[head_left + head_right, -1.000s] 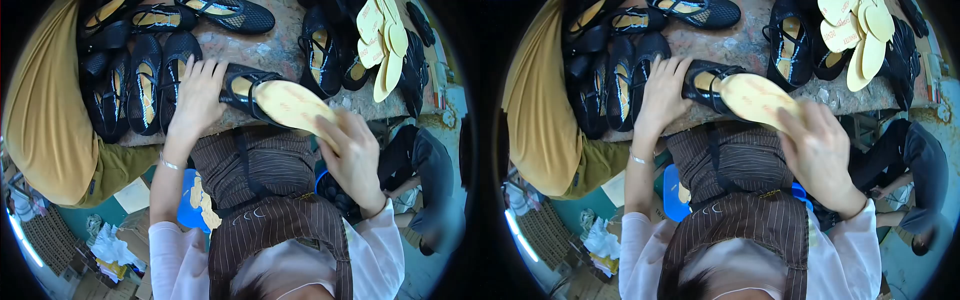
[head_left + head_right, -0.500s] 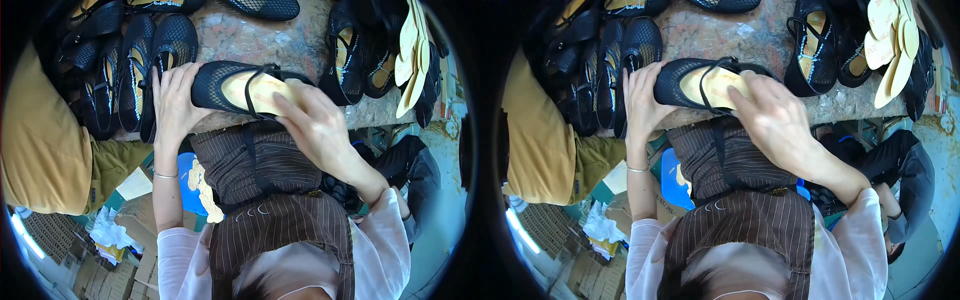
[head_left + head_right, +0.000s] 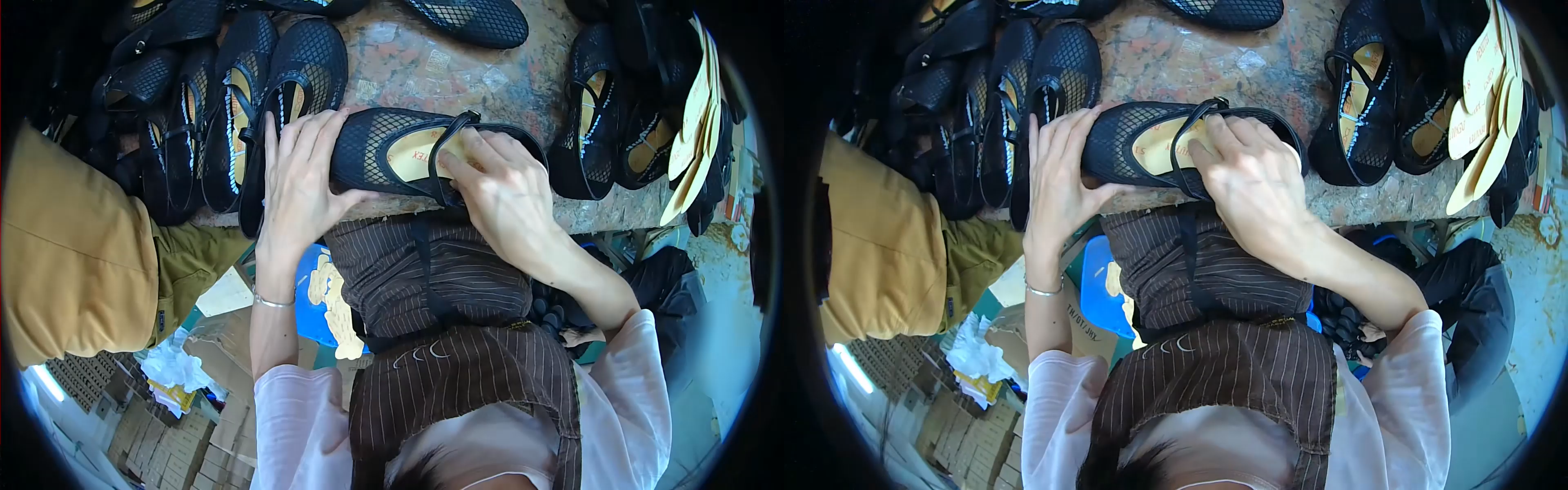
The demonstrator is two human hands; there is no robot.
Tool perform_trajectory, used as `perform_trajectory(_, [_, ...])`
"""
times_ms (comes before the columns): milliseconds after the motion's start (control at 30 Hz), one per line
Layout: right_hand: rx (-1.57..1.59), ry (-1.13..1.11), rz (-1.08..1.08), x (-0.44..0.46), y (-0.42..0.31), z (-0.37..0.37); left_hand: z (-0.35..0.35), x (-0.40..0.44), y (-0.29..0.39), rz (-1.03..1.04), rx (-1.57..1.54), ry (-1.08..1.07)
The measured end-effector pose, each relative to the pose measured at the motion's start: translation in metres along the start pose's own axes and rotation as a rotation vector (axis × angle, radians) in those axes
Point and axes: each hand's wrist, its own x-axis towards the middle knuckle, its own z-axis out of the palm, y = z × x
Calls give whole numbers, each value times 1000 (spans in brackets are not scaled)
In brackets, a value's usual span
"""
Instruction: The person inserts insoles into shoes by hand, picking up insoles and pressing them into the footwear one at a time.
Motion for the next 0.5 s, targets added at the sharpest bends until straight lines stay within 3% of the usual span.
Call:
perform_trajectory(100, [-114, 41, -2, 3, -4, 3, -1, -2, 33, 46, 34, 82])
perform_trajectory(167, [-171, 39, -1, 2, -5, 5, 17, -16, 42, 244, -91, 219])
perform_trajectory(233, [-141, -36, 41, 3, -7, 4, 26, -17, 56, 330, -262, 120])
perform_trajectory(367, [-167, -1, 41, -1, -8, 10, 36, -1, 69, 117, -116, -29])
perform_trajectory(500, [-201, 59, 58, -2, -10, 6, 36, -4, 75, 91, -45, -42])
